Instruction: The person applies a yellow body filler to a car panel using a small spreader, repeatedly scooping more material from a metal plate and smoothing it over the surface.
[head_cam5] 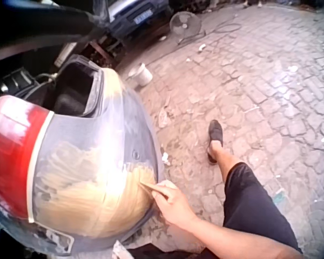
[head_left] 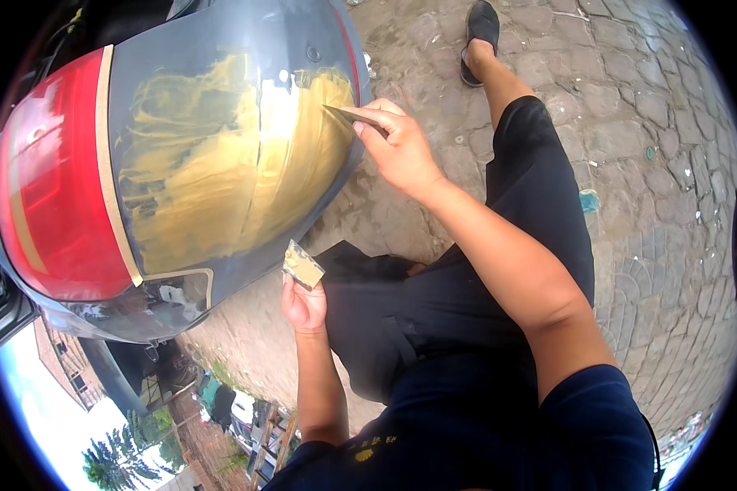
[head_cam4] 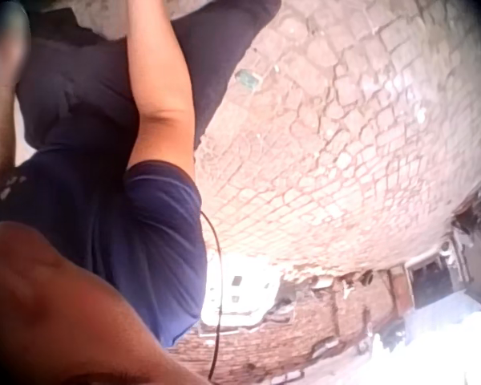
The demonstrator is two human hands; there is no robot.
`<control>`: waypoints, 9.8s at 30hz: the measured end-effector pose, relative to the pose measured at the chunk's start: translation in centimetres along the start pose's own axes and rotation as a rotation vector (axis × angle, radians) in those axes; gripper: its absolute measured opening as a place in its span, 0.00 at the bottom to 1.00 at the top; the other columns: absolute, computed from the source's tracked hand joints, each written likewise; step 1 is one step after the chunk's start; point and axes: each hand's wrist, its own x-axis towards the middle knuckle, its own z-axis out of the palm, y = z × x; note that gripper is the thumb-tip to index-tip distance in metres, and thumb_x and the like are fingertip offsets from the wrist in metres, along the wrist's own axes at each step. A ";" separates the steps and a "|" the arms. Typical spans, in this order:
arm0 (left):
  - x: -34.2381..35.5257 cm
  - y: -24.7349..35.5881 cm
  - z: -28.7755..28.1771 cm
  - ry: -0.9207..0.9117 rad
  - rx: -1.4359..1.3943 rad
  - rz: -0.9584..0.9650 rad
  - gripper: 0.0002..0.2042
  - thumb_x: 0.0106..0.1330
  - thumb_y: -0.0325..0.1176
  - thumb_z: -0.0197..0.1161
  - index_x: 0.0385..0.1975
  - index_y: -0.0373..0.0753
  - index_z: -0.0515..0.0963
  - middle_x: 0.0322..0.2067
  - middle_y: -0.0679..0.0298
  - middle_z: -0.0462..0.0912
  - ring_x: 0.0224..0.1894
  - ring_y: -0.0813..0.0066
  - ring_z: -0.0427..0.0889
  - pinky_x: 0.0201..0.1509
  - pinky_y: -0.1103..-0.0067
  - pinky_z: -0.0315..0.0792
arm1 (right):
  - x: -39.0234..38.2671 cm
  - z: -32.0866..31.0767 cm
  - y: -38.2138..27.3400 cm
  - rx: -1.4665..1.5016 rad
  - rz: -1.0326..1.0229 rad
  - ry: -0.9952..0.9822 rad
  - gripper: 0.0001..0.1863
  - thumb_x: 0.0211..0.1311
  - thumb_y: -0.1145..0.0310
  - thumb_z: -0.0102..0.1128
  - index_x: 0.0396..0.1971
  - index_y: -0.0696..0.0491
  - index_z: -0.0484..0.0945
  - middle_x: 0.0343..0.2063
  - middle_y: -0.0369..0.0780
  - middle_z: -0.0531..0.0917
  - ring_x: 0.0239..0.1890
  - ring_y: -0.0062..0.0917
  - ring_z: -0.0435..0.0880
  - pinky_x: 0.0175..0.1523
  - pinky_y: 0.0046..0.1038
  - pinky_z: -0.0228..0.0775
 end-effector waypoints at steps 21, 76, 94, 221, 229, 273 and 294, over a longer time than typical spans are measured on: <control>-0.7 -0.5 -0.1 -0.026 0.004 0.032 0.19 0.81 0.29 0.51 0.67 0.32 0.72 0.65 0.55 0.80 0.65 0.62 0.81 0.69 0.64 0.77 | 3.0 2.8 0.6 0.326 0.546 0.212 0.13 0.74 0.73 0.57 0.52 0.60 0.85 0.38 0.35 0.87 0.38 0.19 0.81 0.48 0.27 0.73; -0.3 -0.2 0.7 0.079 0.066 -0.037 0.14 0.78 0.27 0.50 0.57 0.32 0.77 0.56 0.52 0.86 0.62 0.58 0.83 0.70 0.62 0.73 | 15.4 -0.5 -7.3 -0.555 -1.400 -0.698 0.25 0.51 0.76 0.66 0.52 0.51 0.87 0.45 0.37 0.85 0.52 0.35 0.86 0.59 0.38 0.82; 0.4 -0.2 1.3 0.079 0.040 -0.042 0.16 0.77 0.28 0.50 0.58 0.31 0.77 0.57 0.51 0.85 0.63 0.56 0.82 0.72 0.62 0.71 | 15.6 -1.6 -8.8 -0.494 -1.416 -0.771 0.21 0.53 0.73 0.68 0.50 0.50 0.89 0.43 0.35 0.86 0.51 0.32 0.86 0.60 0.42 0.81; -4.7 1.9 16.2 -0.145 0.237 0.141 0.20 0.81 0.28 0.51 0.67 0.23 0.66 0.66 0.47 0.77 0.65 0.59 0.79 0.73 0.64 0.75 | -12.2 -21.8 -13.8 0.690 -0.189 0.302 0.12 0.77 0.66 0.61 0.48 0.60 0.78 0.38 0.36 0.85 0.37 0.12 0.80 0.43 0.24 0.77; -6.5 -3.3 19.1 -0.030 0.359 0.230 0.18 0.83 0.32 0.49 0.65 0.29 0.70 0.66 0.51 0.77 0.65 0.62 0.80 0.70 0.65 0.75 | -19.9 -34.1 -6.2 0.339 0.274 0.738 0.15 0.74 0.68 0.63 0.54 0.59 0.77 0.47 0.40 0.87 0.46 0.26 0.88 0.55 0.32 0.81; -5.3 0.6 0.4 0.024 0.058 0.233 0.14 0.80 0.30 0.53 0.58 0.30 0.76 0.58 0.53 0.84 0.64 0.61 0.80 0.71 0.62 0.70 | 1.1 5.9 -17.2 0.308 0.030 -0.153 0.14 0.72 0.73 0.62 0.54 0.61 0.81 0.44 0.38 0.87 0.43 0.20 0.85 0.51 0.27 0.77; -7.5 0.1 8.5 -0.156 0.217 0.096 0.10 0.81 0.29 0.51 0.53 0.33 0.77 0.47 0.59 0.86 0.52 0.68 0.85 0.62 0.69 0.76 | -9.8 0.5 -13.7 0.371 0.410 -0.337 0.13 0.74 0.73 0.61 0.54 0.59 0.81 0.43 0.37 0.88 0.45 0.20 0.86 0.55 0.30 0.81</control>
